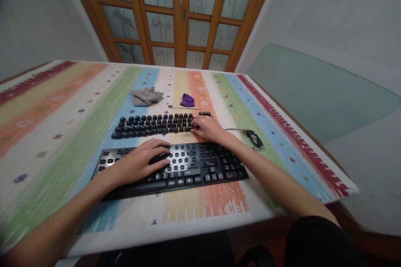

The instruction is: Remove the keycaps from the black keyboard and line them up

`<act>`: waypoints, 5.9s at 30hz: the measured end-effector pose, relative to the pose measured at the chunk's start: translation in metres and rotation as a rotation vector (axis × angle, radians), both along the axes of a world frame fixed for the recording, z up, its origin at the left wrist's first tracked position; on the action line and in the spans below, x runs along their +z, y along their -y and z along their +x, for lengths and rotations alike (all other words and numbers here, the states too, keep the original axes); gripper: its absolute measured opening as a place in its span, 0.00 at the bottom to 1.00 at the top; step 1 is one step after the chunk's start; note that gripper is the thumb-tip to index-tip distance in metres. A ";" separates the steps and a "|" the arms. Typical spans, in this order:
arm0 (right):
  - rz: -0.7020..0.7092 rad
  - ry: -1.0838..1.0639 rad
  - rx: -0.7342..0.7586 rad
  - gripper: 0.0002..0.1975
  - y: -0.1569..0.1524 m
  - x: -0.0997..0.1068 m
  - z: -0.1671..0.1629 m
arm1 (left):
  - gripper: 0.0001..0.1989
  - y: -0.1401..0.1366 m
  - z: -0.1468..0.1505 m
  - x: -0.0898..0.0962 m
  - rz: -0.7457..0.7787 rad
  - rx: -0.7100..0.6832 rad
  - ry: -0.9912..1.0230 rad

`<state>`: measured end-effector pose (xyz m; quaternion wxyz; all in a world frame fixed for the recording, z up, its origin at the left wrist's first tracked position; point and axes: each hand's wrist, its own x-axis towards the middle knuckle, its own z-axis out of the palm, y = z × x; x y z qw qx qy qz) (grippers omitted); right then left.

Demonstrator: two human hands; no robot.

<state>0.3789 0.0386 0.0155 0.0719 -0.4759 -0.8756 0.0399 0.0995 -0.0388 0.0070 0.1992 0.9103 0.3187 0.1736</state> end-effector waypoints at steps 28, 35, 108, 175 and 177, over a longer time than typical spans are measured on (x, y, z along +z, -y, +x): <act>-0.167 -0.446 0.213 0.16 0.079 0.065 -0.028 | 0.18 0.013 -0.077 0.014 0.051 0.149 0.012; -0.127 -0.516 0.282 0.17 0.095 0.065 -0.056 | 0.19 0.050 -0.119 0.012 0.076 0.360 0.109; -0.139 0.218 0.687 0.16 0.086 0.023 -0.218 | 0.11 0.092 -0.147 -0.020 -0.039 0.368 0.238; -0.190 -0.566 0.182 0.19 0.070 0.068 -0.119 | 0.12 -0.007 -0.153 -0.011 0.043 0.575 0.123; -0.240 -0.566 0.185 0.21 0.071 0.070 -0.121 | 0.13 -0.002 -0.153 -0.011 0.042 0.594 0.136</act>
